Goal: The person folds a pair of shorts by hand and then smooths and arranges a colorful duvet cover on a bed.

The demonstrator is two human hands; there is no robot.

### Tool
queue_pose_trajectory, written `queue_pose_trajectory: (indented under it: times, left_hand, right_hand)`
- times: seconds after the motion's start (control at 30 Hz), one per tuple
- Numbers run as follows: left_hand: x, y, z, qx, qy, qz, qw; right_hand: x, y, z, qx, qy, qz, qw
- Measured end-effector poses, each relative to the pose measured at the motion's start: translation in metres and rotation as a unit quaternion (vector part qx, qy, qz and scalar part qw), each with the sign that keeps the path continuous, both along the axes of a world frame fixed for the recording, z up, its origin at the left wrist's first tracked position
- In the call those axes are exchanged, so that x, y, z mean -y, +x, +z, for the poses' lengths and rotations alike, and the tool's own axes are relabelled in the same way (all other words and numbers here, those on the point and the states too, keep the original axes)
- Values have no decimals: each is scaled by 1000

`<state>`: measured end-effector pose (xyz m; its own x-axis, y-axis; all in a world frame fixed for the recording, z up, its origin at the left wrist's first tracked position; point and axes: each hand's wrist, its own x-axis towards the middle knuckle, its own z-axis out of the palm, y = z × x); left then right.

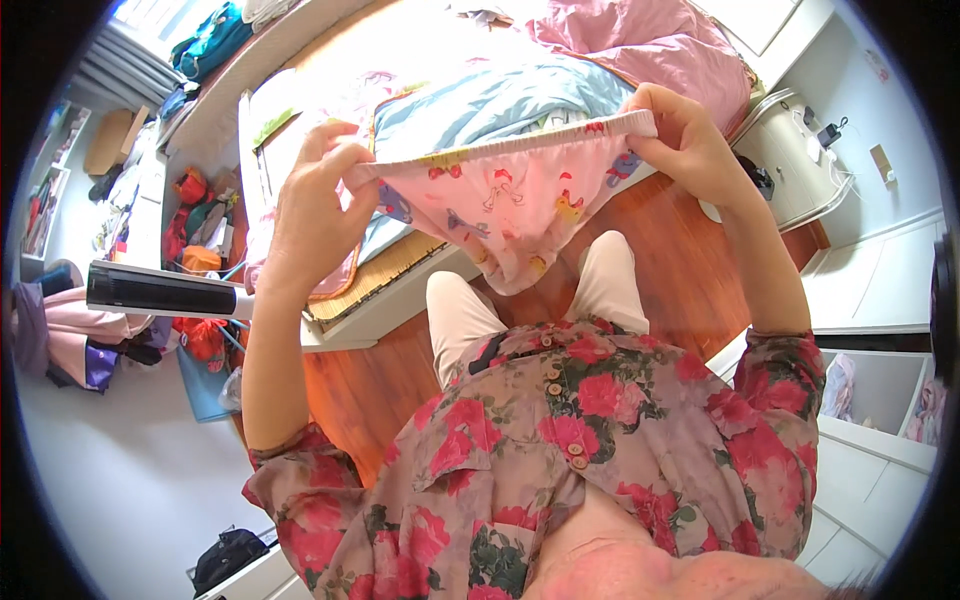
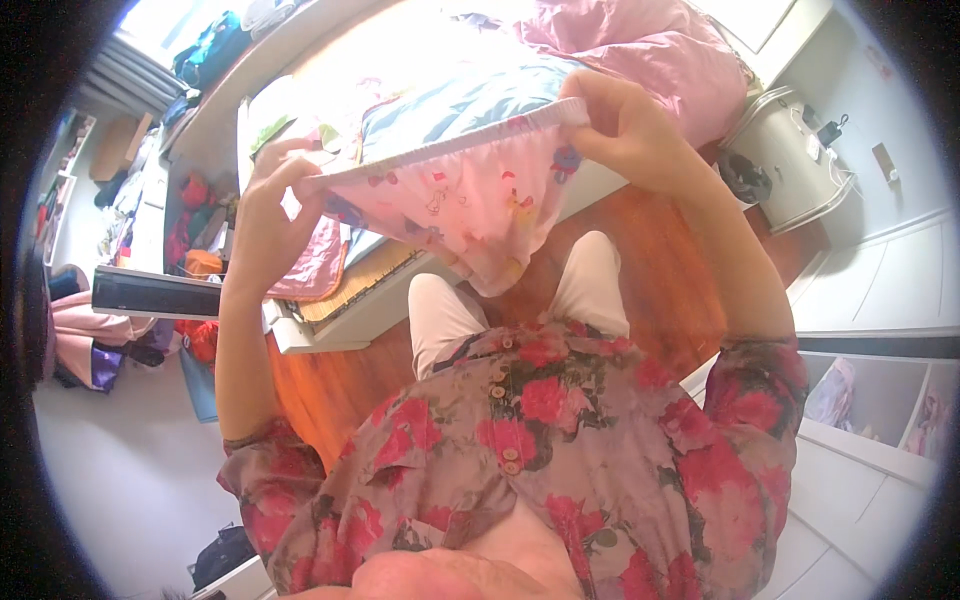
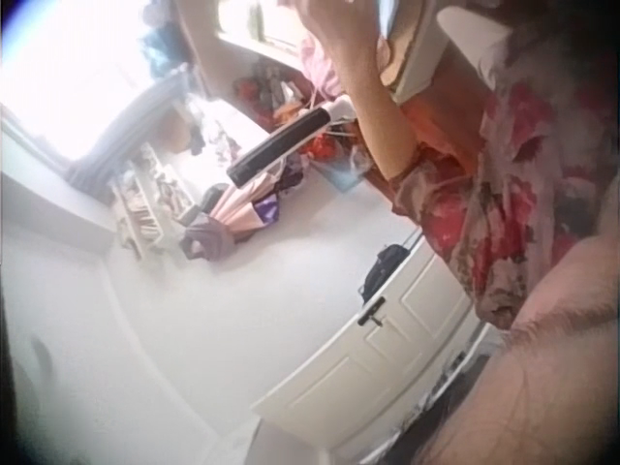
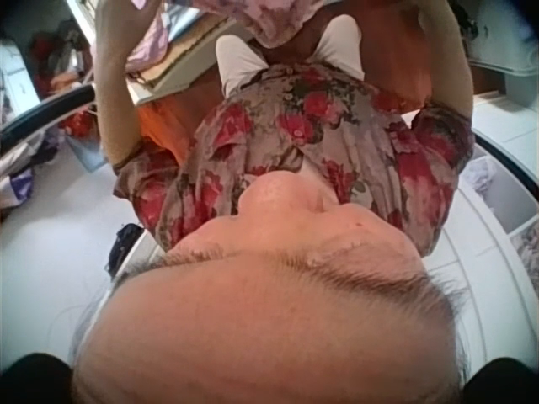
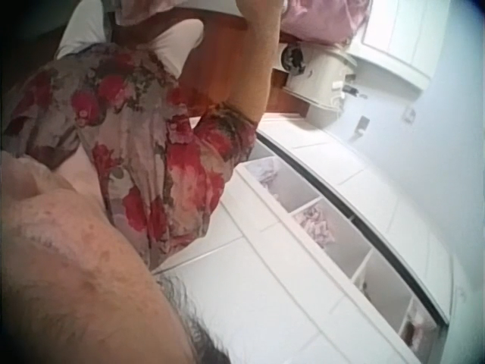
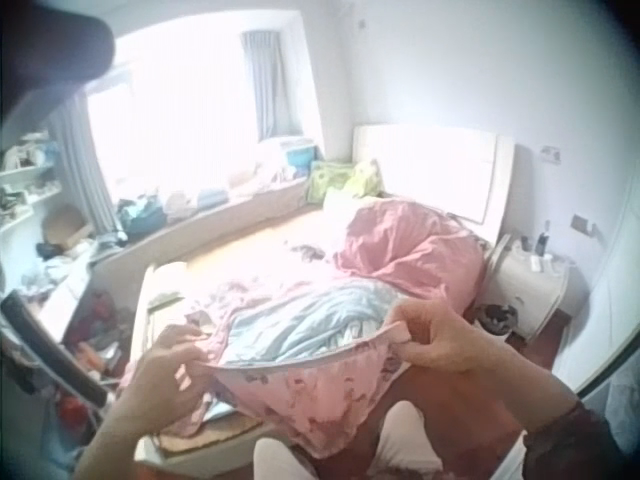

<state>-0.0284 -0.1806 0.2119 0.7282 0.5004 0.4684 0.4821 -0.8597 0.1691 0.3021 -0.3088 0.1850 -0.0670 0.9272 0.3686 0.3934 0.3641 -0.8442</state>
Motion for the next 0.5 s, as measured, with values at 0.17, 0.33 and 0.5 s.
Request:
queue_pose_trajectory:
  times: [0.17,0.33,0.5]
  left_hand:
    - [1,-28,0,135,-548,-67,823]
    - [4,-46,37,306,-504,-309,746]
    - [-27,27,-10,539,-388,-158,731]
  right_hand:
    - [21,1,10,-93,-3,19,996]
    - [27,-1,53,-244,17,45,969]
    - [-61,32,40,-348,122,-73,927]
